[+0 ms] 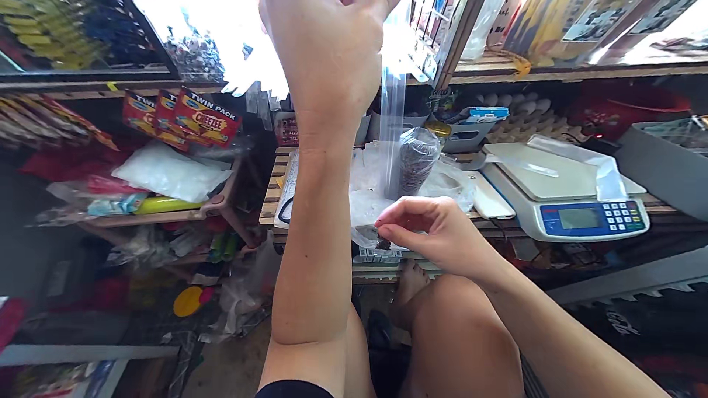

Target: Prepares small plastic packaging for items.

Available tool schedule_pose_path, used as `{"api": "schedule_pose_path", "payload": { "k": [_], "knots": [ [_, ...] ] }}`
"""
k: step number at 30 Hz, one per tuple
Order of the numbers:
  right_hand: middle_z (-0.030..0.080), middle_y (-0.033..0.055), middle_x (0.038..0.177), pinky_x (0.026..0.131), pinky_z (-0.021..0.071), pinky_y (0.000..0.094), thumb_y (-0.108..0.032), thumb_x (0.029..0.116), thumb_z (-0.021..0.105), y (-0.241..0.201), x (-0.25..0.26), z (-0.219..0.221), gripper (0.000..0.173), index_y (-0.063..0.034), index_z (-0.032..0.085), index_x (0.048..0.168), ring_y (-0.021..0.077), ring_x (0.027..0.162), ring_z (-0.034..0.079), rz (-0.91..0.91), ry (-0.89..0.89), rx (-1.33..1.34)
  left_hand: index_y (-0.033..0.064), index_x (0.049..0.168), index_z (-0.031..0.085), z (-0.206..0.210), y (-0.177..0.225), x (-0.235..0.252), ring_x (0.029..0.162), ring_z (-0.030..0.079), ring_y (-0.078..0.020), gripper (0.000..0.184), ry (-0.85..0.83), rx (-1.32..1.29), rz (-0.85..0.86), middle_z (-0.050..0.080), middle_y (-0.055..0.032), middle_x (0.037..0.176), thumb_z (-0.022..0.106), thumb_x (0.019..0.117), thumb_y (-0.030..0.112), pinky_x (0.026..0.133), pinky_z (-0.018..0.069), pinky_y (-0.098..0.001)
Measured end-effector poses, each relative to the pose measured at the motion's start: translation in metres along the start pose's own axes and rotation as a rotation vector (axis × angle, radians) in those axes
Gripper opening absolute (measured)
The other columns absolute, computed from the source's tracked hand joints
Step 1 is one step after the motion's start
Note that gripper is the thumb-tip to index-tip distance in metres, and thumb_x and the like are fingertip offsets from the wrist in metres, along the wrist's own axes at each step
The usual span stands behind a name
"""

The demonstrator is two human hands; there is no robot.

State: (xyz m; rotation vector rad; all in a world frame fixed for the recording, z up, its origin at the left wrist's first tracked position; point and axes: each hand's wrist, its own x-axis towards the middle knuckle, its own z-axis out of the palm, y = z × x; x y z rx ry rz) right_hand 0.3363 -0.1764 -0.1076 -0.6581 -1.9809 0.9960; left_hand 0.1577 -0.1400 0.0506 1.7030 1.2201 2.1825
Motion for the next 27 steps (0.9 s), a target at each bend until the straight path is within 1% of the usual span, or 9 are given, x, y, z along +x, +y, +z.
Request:
{"api": "schedule_pose_path", "payload": {
  "k": [5,9,11,14,16,18,20,22,27],
  "knots": [
    [0.074,0.0005,0.094,0.077,0.0617,0.0223,-0.014,0.0945,0.070,0.000,-0.005,0.010,0.013,-0.0035,0.073,0.101,0.0048,0.084,0.071,-0.151,0.047,0.009,-0.0011,0.113,0.063,-0.006,0.002,0.001,0.093,0.070,-0.0103,0.028,-0.060,-0.151,0.230,0.068,-0.0065,0.103,0.076,0.0877,0.001,0.084,0.0615,-0.0254],
    [0.073,-0.0010,0.093,0.077,0.0605,0.0203,-0.016,0.0937,0.070,-0.006,-0.014,0.023,0.012,-0.0061,0.073,0.101,0.0023,0.084,0.070,-0.203,0.049,0.024,-0.0003,0.117,0.061,-0.017,0.011,-0.004,0.095,0.070,-0.0103,0.030,-0.082,-0.192,0.239,0.067,-0.0044,0.107,0.074,0.0891,-0.002,0.085,0.0616,-0.0270],
    [0.073,0.0012,0.101,0.083,0.0609,0.0243,-0.021,0.0930,0.071,-0.009,-0.015,0.024,0.022,-0.0052,0.071,0.108,0.0053,0.094,0.070,-0.189,0.031,0.052,0.0039,0.117,0.062,-0.023,0.018,-0.011,0.093,0.070,-0.0088,0.029,-0.199,-0.201,0.223,0.068,-0.0009,0.105,0.072,0.0908,-0.001,0.083,0.0619,-0.0262],
    [0.068,0.0088,0.123,0.090,0.0632,0.0349,-0.026,0.0947,0.074,-0.017,-0.005,0.023,0.057,0.0022,0.049,0.137,0.0173,0.109,0.071,-0.255,0.197,0.236,0.0097,0.116,0.064,-0.020,0.028,-0.027,0.089,0.070,-0.0078,0.027,-0.465,-0.196,0.142,0.070,0.0006,0.104,0.072,0.0920,0.001,0.078,0.0620,-0.0246],
    [0.069,0.0104,0.122,0.087,0.0644,0.0364,-0.013,0.0984,0.068,-0.024,0.005,0.016,0.049,-0.0004,0.038,0.136,0.0221,0.105,0.073,-0.370,0.380,0.306,0.0075,0.114,0.065,-0.009,0.030,-0.034,0.086,0.071,-0.0096,0.026,-0.563,-0.184,0.094,0.071,-0.0023,0.103,0.072,0.0903,0.000,0.076,0.0621,-0.0256],
    [0.070,0.0099,0.122,0.084,0.0654,0.0331,-0.005,0.0996,0.064,-0.028,0.013,0.005,0.033,-0.0049,0.044,0.125,0.0211,0.099,0.075,-0.447,0.500,0.276,0.0055,0.112,0.066,0.004,0.029,-0.038,0.083,0.071,-0.0114,0.025,-0.579,-0.173,0.052,0.071,-0.0052,0.101,0.073,0.0894,-0.002,0.074,0.0625,-0.0263],
    [0.069,0.0120,0.121,0.081,0.0657,0.0304,-0.003,0.0986,0.064,-0.024,0.015,-0.004,0.014,-0.0017,0.060,0.112,0.0186,0.097,0.074,-0.458,0.532,0.235,0.0051,0.112,0.066,0.013,0.027,-0.039,0.082,0.071,-0.0123,0.025,-0.559,-0.144,0.029,0.071,-0.0060,0.101,0.073,0.0893,-0.003,0.074,0.0627,-0.0268],
    [0.068,0.0129,0.120,0.080,0.0648,0.0273,-0.004,0.0981,0.063,-0.015,0.010,-0.008,0.011,-0.0007,0.072,0.104,0.0159,0.098,0.072,-0.431,0.524,0.215,0.0061,0.114,0.066,0.019,0.024,-0.039,0.084,0.071,-0.0123,0.026,-0.557,-0.095,0.021,0.071,-0.0054,0.104,0.074,0.0898,-0.001,0.075,0.0624,-0.0272],
    [0.068,0.0114,0.120,0.081,0.0651,0.0283,-0.004,0.0970,0.064,0.001,-0.008,-0.015,0.019,-0.0009,0.073,0.114,0.0170,0.099,0.072,-0.319,0.555,0.300,0.0071,0.119,0.068,0.035,0.011,-0.041,0.093,0.070,-0.0111,0.026,-0.599,0.034,0.028,0.070,-0.0042,0.109,0.073,0.0947,0.012,0.080,0.0609,-0.0276]
  ]
}}
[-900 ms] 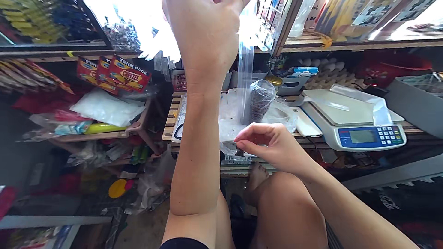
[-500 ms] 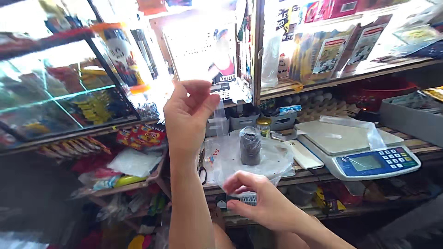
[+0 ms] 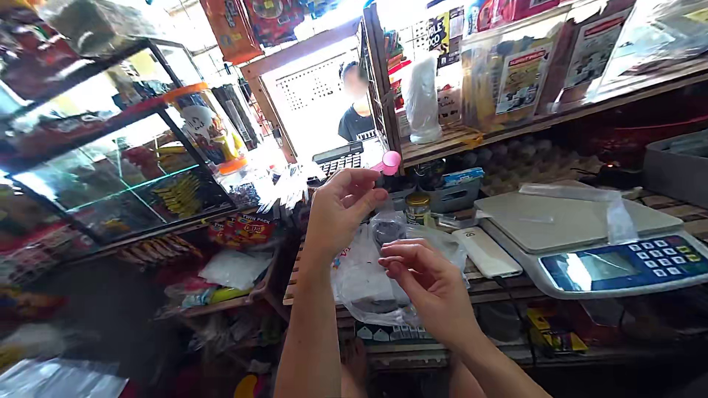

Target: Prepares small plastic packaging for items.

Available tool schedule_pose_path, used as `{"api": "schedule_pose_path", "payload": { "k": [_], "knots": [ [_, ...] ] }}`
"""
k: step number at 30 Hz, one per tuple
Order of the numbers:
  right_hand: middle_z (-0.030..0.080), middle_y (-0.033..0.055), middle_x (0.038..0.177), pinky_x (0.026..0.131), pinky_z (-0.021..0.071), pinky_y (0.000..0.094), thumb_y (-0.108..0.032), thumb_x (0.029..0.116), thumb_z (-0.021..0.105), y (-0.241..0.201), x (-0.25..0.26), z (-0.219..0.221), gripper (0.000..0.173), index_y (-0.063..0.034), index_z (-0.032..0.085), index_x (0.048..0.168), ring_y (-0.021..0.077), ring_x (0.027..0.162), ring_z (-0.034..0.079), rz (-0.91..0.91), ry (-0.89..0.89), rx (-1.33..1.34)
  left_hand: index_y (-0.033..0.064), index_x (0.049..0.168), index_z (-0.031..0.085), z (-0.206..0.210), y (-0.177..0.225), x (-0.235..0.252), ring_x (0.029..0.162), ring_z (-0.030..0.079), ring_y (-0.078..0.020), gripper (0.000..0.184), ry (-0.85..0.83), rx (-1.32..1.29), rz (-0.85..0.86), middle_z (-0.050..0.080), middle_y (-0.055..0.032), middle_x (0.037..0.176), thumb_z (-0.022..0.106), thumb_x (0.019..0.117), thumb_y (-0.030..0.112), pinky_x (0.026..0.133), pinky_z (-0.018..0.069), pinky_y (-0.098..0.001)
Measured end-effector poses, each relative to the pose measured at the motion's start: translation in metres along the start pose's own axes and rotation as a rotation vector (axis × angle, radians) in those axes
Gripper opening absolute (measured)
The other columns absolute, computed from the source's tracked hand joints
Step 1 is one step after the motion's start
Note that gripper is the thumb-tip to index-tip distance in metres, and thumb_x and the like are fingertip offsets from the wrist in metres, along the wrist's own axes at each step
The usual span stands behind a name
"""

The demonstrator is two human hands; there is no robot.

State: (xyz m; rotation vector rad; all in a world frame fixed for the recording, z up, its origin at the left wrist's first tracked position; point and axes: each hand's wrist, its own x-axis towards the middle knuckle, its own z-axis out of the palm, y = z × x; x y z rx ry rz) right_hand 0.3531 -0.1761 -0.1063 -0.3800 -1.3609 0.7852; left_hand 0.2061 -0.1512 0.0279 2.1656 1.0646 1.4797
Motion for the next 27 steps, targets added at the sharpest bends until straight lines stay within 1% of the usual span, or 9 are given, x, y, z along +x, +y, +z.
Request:
{"api": "schedule_pose_path", "payload": {
  "k": [2,6,10,14,17,21,23,25,27],
  "knots": [
    [0.068,0.0102,0.122,0.078,0.0650,0.0270,-0.005,0.0958,0.064,0.004,-0.003,-0.004,0.022,-0.0023,0.073,0.116,0.0154,0.096,0.073,0.033,0.024,-0.017,0.0094,0.119,0.069,0.007,-0.005,0.002,0.092,0.069,-0.0107,0.021,0.014,0.038,-0.018,0.071,-0.0028,0.109,0.068,0.0993,0.017,0.078,0.0595,-0.0273],
    [0.067,0.0085,0.125,0.075,0.0648,0.0250,-0.008,0.0945,0.065,0.010,-0.007,-0.005,0.028,-0.0057,0.072,0.122,0.0124,0.093,0.072,0.054,0.027,-0.074,0.0098,0.118,0.070,0.016,-0.011,0.007,0.095,0.070,-0.0127,0.019,0.061,0.073,-0.051,0.070,-0.0032,0.112,0.063,0.1030,0.018,0.084,0.0595,-0.0319],
    [0.066,0.0085,0.125,0.076,0.0647,0.0244,-0.010,0.0944,0.066,0.011,-0.008,-0.003,0.029,-0.0056,0.072,0.122,0.0119,0.094,0.072,0.079,0.034,-0.075,0.0094,0.118,0.071,0.019,-0.012,0.009,0.096,0.070,-0.0139,0.019,0.100,0.086,-0.062,0.070,-0.0044,0.113,0.063,0.1025,0.017,0.086,0.0604,-0.0333],
    [0.068,0.0079,0.124,0.082,0.0639,0.0256,-0.013,0.0956,0.065,0.012,-0.008,-0.004,0.027,-0.0056,0.072,0.120,0.0136,0.106,0.071,0.112,0.044,-0.088,0.0095,0.118,0.071,0.021,-0.010,0.008,0.096,0.070,-0.0133,0.019,0.071,0.097,-0.071,0.070,-0.0043,0.113,0.063,0.1028,0.017,0.086,0.0602,-0.0321],
    [0.068,0.0068,0.122,0.080,0.0634,0.0245,-0.013,0.0956,0.064,0.014,-0.008,-0.004,0.027,-0.0063,0.073,0.120,0.0130,0.102,0.071,0.137,0.050,-0.089,0.0081,0.118,0.071,0.022,-0.008,0.006,0.094,0.070,-0.0124,0.019,0.067,0.095,-0.067,0.069,-0.0051,0.115,0.064,0.1023,0.015,0.084,0.0604,-0.0307],
    [0.069,0.0062,0.121,0.078,0.0626,0.0243,-0.013,0.0963,0.063,0.015,-0.009,-0.006,0.026,-0.0063,0.072,0.120,0.0122,0.098,0.071,0.158,0.052,-0.097,0.0101,0.122,0.070,0.011,-0.008,0.000,0.096,0.071,-0.0127,0.022,0.113,0.152,-0.033,0.069,-0.0041,0.118,0.062,0.1032,0.018,0.083,0.0612,-0.0323],
    [0.070,0.0060,0.120,0.079,0.0622,0.0238,-0.012,0.0961,0.063,0.016,-0.008,-0.007,0.026,-0.0059,0.073,0.119,0.0122,0.097,0.071,0.156,0.057,-0.098,0.0108,0.125,0.070,0.001,-0.018,-0.006,0.098,0.071,-0.0136,0.024,0.150,0.184,-0.039,0.069,-0.0043,0.119,0.061,0.1042,0.020,0.085,0.0615,-0.0341],
    [0.070,0.0061,0.119,0.079,0.0617,0.0227,-0.012,0.0963,0.062,0.017,-0.006,-0.007,0.026,-0.0054,0.073,0.119,0.0118,0.097,0.070,0.148,0.059,-0.092,0.0112,0.124,0.070,-0.011,-0.037,-0.018,0.099,0.071,-0.0142,0.023,0.206,0.253,-0.072,0.069,-0.0051,0.119,0.060,0.1046,0.019,0.086,0.0618,-0.0351],
    [0.070,0.0057,0.118,0.081,0.0612,0.0224,-0.012,0.0961,0.063,0.016,-0.003,-0.005,0.025,-0.0055,0.073,0.118,0.0112,0.098,0.070,0.173,0.072,-0.092,0.0098,0.123,0.071,-0.022,-0.060,-0.035,0.097,0.071,-0.0146,0.024,0.231,0.379,-0.111,0.068,-0.0072,0.116,0.056,0.1052,0.013,0.085,0.0617,-0.0347]
  ]
}}
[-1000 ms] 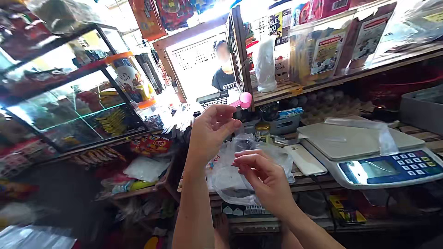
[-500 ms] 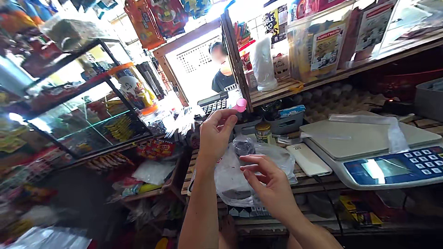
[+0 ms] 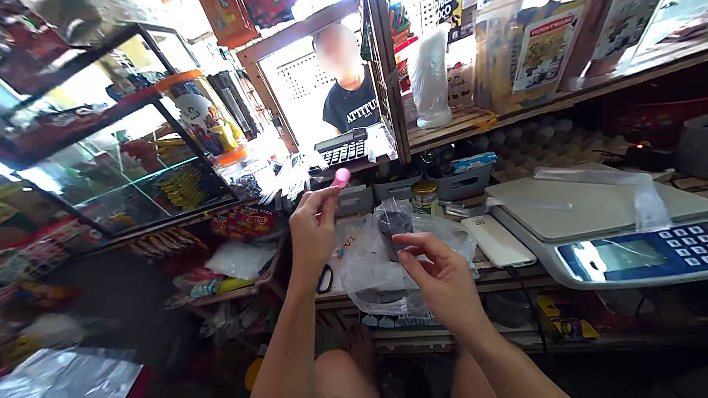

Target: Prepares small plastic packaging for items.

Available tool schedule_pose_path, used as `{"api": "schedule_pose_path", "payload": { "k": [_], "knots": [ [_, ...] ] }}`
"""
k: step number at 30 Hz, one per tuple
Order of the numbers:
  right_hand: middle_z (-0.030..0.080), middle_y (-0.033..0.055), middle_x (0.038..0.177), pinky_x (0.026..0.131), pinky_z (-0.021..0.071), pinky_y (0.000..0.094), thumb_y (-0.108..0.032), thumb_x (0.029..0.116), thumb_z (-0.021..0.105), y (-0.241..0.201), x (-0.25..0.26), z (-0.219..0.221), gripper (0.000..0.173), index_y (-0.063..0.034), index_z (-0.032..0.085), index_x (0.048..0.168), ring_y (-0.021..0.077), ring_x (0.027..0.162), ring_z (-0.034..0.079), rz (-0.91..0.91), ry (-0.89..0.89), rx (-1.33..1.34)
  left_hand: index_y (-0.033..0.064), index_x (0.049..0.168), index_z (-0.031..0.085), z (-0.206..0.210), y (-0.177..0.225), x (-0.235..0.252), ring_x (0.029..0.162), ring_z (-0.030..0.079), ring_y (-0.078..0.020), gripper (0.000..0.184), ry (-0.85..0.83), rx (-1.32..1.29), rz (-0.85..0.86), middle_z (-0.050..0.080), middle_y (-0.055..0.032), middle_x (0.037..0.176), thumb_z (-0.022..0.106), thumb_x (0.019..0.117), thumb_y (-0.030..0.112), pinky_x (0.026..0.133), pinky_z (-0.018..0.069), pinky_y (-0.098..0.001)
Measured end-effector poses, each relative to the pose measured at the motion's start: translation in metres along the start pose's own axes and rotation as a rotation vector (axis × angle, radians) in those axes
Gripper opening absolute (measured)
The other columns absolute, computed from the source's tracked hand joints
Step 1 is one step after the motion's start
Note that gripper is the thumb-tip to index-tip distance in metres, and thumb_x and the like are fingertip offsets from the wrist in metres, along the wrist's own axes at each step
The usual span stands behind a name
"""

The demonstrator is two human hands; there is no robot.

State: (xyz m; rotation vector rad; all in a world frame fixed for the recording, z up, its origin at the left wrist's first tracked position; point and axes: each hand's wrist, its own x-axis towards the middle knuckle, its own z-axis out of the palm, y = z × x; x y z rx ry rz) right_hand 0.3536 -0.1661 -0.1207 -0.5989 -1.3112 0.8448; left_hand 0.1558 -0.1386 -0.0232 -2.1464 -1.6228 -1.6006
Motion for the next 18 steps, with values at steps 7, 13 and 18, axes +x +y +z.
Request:
{"api": "schedule_pose_path", "payload": {
  "k": [7,13,18],
  "knots": [
    [0.071,0.0067,0.115,0.080,0.0619,0.0256,-0.009,0.0950,0.065,0.002,0.000,0.000,0.023,-0.0058,0.074,0.116,0.0137,0.096,0.071,0.101,0.021,0.024,0.0070,0.120,0.075,0.023,-0.077,-0.056,0.099,0.070,-0.0215,0.028,-0.332,0.255,-0.014,0.071,-0.0118,0.110,0.054,0.1020,0.010,0.090,0.0580,-0.0406],
    [0.071,0.0061,0.116,0.078,0.0607,0.0238,-0.009,0.0953,0.064,0.004,-0.001,0.002,0.023,-0.0057,0.073,0.116,0.0121,0.095,0.070,0.104,0.011,0.013,0.0103,0.126,0.073,0.037,-0.081,-0.074,0.112,0.065,-0.0268,0.031,-0.489,0.285,-0.011,0.069,-0.0130,0.119,0.052,0.1027,0.012,0.100,0.0527,-0.0430],
    [0.071,0.0054,0.114,0.078,0.0610,0.0247,-0.008,0.0946,0.064,0.003,-0.004,0.002,0.023,-0.0068,0.073,0.115,0.0128,0.094,0.070,0.133,-0.011,0.019,0.0149,0.112,0.077,0.028,-0.081,-0.077,0.116,0.062,-0.0276,0.022,-0.457,0.280,0.018,0.069,-0.0102,0.119,0.058,0.1011,0.017,0.101,0.0497,-0.0441]
  ]
}}
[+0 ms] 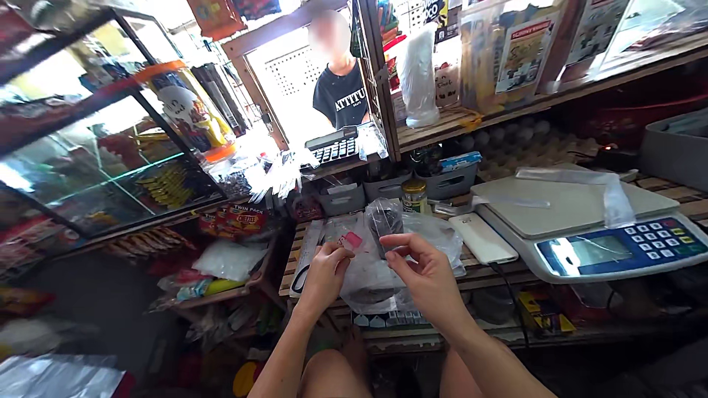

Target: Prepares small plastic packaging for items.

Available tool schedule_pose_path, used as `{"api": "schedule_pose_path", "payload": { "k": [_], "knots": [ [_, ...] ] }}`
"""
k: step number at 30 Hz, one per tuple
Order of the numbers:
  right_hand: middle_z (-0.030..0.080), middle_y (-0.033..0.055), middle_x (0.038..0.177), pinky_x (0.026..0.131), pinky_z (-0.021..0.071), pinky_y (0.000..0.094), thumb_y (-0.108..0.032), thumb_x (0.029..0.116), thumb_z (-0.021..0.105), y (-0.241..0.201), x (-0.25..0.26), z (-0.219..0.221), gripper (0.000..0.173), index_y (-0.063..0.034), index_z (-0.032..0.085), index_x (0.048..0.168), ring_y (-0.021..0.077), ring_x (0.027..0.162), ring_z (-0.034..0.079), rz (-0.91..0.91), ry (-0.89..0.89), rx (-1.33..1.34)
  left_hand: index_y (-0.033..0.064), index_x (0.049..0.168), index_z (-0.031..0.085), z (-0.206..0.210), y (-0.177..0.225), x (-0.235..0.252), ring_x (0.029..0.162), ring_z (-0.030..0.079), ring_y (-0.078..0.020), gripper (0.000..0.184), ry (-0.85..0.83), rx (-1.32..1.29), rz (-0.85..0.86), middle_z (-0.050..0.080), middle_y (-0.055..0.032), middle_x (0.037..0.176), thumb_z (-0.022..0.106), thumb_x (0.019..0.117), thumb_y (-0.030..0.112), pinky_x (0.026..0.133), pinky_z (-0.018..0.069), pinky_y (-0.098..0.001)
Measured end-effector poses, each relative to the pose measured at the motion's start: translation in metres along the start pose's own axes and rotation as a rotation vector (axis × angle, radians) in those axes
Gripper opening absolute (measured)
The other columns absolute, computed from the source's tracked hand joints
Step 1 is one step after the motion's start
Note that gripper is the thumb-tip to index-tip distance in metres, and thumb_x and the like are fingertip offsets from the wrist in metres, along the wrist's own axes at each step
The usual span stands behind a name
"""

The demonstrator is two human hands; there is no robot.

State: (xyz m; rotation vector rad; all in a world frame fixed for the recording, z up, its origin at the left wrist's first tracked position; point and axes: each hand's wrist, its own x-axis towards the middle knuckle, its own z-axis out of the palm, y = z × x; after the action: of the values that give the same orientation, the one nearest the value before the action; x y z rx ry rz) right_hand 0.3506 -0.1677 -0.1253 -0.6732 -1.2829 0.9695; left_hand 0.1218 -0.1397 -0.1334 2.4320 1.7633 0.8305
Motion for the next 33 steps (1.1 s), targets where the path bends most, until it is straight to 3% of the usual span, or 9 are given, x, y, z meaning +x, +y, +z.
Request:
{"api": "schedule_pose_path", "payload": {
  "k": [4,7,10,12,18,24,27,30,33],
  "knots": [
    [0.072,0.0062,0.112,0.075,0.0623,0.0268,-0.005,0.0937,0.066,-0.001,0.002,0.003,0.024,-0.0044,0.061,0.117,0.0155,0.094,0.072,-0.081,-0.024,0.056,0.0122,0.114,0.075,-0.021,0.018,-0.002,0.111,0.065,-0.0164,0.022,0.249,-0.160,0.086,0.070,-0.0048,0.115,0.063,0.1000,0.025,0.095,0.0542,-0.0354],
    [0.074,0.0064,0.106,0.078,0.0628,0.0282,-0.002,0.0931,0.068,-0.004,0.000,0.005,0.035,-0.0030,0.050,0.123,0.0164,0.094,0.073,-0.114,-0.070,0.072,0.0072,0.130,0.066,-0.043,0.053,-0.005,0.115,0.065,-0.0141,0.045,0.093,-0.551,0.070,0.069,-0.0032,0.123,0.067,0.0985,0.039,0.096,0.0562,-0.0325],
    [0.074,0.0067,0.100,0.080,0.0638,0.0290,0.000,0.0915,0.071,-0.005,-0.005,0.011,0.037,-0.0026,0.049,0.121,0.0168,0.092,0.074,-0.133,-0.096,0.116,0.0072,0.115,0.074,-0.044,0.076,-0.006,0.106,0.067,-0.0153,0.027,0.087,-0.676,0.113,0.071,-0.0032,0.111,0.072,0.0967,0.028,0.092,0.0576,-0.0319],
    [0.074,0.0076,0.100,0.081,0.0638,0.0290,0.000,0.0913,0.071,-0.007,-0.007,0.012,0.037,-0.0024,0.049,0.121,0.0169,0.092,0.074,-0.143,-0.114,0.145,0.0063,0.103,0.077,-0.046,0.084,-0.006,0.099,0.070,-0.0153,0.014,0.154,-0.704,0.143,0.072,-0.0041,0.103,0.071,0.0976,0.018,0.088,0.0600,-0.0304],
    [0.075,0.0074,0.102,0.080,0.0636,0.0281,-0.003,0.0956,0.068,-0.004,-0.011,0.011,0.022,0.0026,0.066,0.116,0.0139,0.091,0.074,-0.156,-0.341,0.157,0.0091,0.098,0.075,-0.073,0.092,-0.005,0.090,0.068,-0.0141,0.010,0.318,-0.665,0.114,0.070,-0.0025,0.099,0.069,0.0979,0.017,0.079,0.0599,-0.0292],
    [0.075,0.0052,0.100,0.080,0.0629,0.0248,-0.003,0.0921,0.071,-0.003,-0.025,0.025,0.023,0.0021,0.067,0.114,0.0093,0.089,0.073,-0.111,-0.497,0.125,0.0120,0.104,0.072,-0.103,0.086,-0.005,0.077,0.063,-0.0062,0.011,0.463,-0.608,0.067,0.070,0.0027,0.094,0.063,0.1020,0.018,0.068,0.0535,-0.0206],
    [0.075,0.0032,0.096,0.077,0.0612,0.0222,-0.005,0.0918,0.071,-0.002,-0.030,0.031,0.022,0.0004,0.068,0.113,0.0065,0.085,0.072,-0.073,-0.570,0.135,0.0118,0.106,0.067,-0.111,0.088,-0.008,0.072,0.062,-0.0051,0.012,0.481,-0.625,0.058,0.072,0.0007,0.097,0.056,0.1056,0.016,0.062,0.0514,-0.0173],
    [0.075,0.0042,0.095,0.078,0.0605,0.0224,-0.005,0.0919,0.072,-0.001,-0.033,0.033,0.021,0.0011,0.068,0.112,0.0064,0.084,0.072,-0.077,-0.682,0.172,0.0125,0.112,0.062,-0.119,0.091,-0.014,0.070,0.062,-0.0047,0.010,0.496,-0.614,0.037,0.069,0.0018,0.092,0.053,0.1069,0.015,0.061,0.0517,-0.0163],
    [0.075,0.0054,0.095,0.079,0.0607,0.0237,-0.005,0.0920,0.073,-0.003,-0.032,0.033,0.022,0.0025,0.068,0.112,0.0078,0.085,0.072,-0.097,-0.773,0.228,0.0110,0.114,0.064,-0.131,0.093,-0.021,0.072,0.064,-0.0045,0.013,0.497,-0.585,0.054,0.069,0.0021,0.091,0.055,0.1057,0.013,0.063,0.0532,-0.0160]
  ]
}}
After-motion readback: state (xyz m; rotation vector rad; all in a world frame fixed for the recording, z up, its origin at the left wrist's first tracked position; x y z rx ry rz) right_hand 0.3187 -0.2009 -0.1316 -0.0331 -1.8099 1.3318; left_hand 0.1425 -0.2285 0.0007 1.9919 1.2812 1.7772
